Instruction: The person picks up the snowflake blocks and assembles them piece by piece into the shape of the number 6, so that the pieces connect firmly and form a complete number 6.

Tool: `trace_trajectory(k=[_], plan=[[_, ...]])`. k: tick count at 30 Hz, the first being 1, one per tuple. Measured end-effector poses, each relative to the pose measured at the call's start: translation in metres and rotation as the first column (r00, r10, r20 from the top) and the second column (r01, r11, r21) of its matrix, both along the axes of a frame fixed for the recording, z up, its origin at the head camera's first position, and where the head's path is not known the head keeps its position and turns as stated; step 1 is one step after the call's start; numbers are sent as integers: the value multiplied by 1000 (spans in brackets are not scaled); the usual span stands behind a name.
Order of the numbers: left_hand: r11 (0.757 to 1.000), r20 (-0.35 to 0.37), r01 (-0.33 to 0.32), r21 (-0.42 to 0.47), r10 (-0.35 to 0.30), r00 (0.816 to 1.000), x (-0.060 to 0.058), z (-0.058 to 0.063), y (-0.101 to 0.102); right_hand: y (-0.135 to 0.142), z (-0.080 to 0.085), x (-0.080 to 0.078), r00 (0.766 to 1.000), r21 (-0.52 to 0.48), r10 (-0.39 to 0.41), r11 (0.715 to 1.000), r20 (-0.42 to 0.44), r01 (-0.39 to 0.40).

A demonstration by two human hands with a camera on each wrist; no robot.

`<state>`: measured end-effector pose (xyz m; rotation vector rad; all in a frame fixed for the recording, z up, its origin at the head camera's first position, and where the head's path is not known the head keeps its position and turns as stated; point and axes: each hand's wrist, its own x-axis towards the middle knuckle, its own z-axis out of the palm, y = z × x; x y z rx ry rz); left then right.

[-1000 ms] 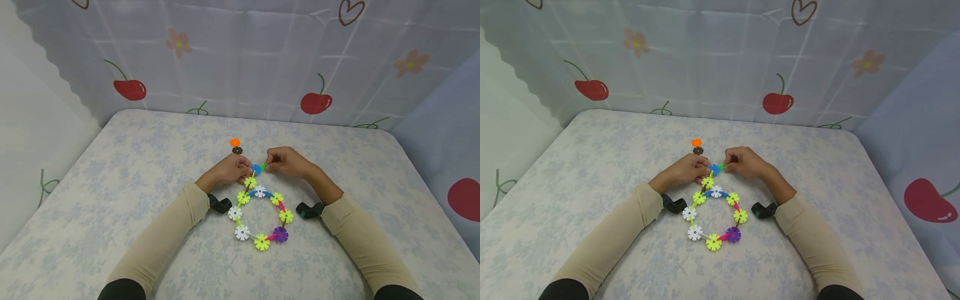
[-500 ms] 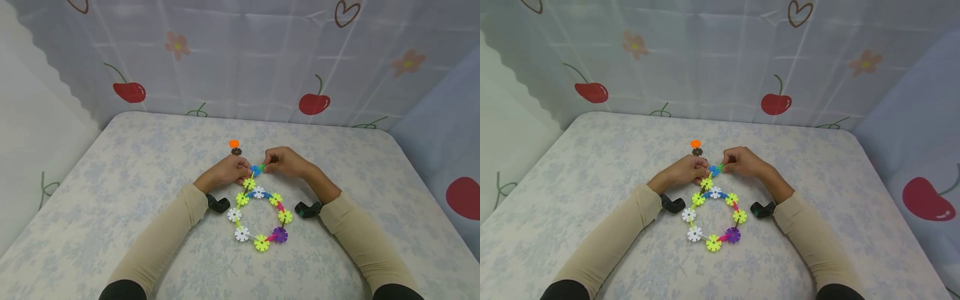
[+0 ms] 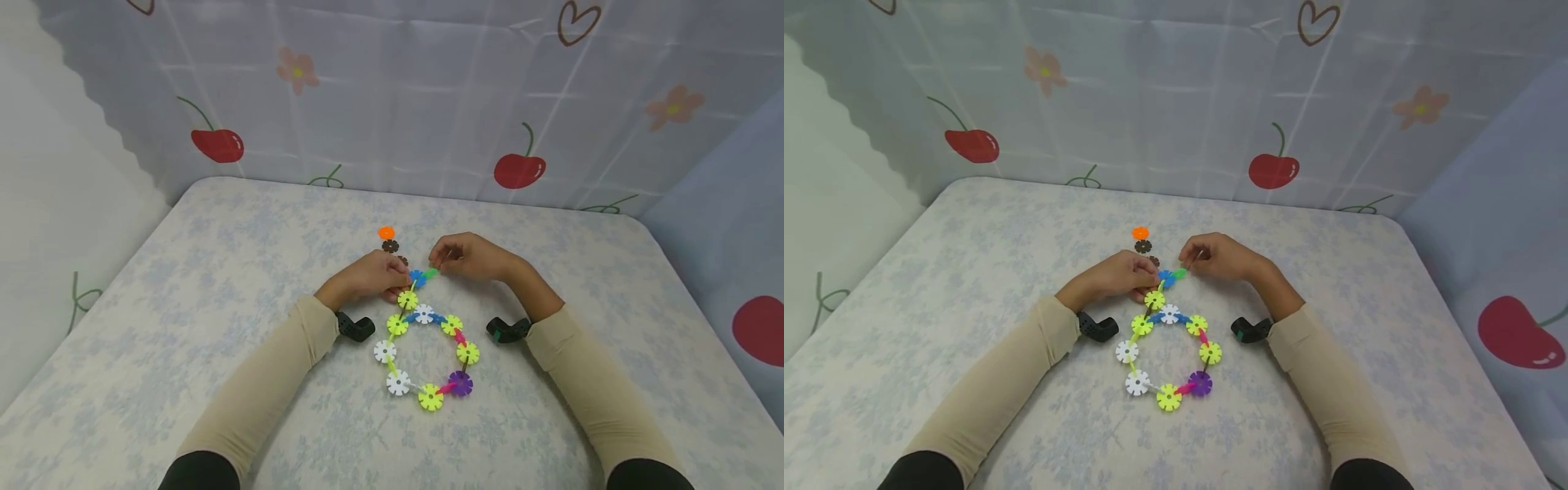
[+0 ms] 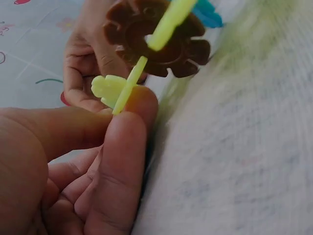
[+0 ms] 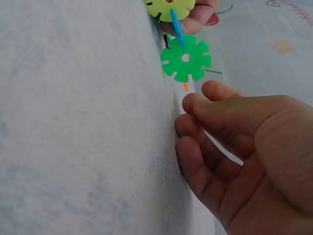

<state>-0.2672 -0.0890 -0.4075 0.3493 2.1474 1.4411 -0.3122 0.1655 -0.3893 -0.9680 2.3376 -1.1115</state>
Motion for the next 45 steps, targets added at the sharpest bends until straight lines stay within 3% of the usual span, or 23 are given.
trace_trajectory(k=[3, 6, 9, 12, 17, 22, 35, 41, 45], plan=[[1000, 10, -3, -15, 3, 1000, -1, 1, -3, -7, 2, -9, 999, 31, 21, 999, -28, -20], [1000, 11, 10, -17, -9, 1000, -1, 0, -4, -17, 3, -16, 995, 87, 92, 992, -47, -88], [1000, 14, 31, 0, -31, 999, -2, -2, -3, -24, 5, -18, 985, 150, 159, 977, -60, -149], [999, 13, 46, 14, -46, 999, -2, -3, -2, -27, 6, -17, 983, 198, 174, 967, -59, -160], [999, 3, 48, 5, -48, 999, -1, -2, 0, -23, 5, -14, 993, 225, 97, 971, -71, -79], [999, -2, 42, -13, -42, 999, 0, -1, 1, -17, 2, -12, 997, 180, 21, 984, -75, -7], [999, -20, 32, 3, -32, 999, 1, -2, 0, -11, -4, -10, 993, 138, -50, 988, -103, 64], [1000, -20, 25, -2, -25, 1000, 0, -2, 0, 0, -5, -4, 976, 46, -214, 976, 25, 213], [1000, -26, 24, -9, -25, 999, -1, -2, -1, 9, -8, 1, 927, 23, -339, 940, 162, 340]])
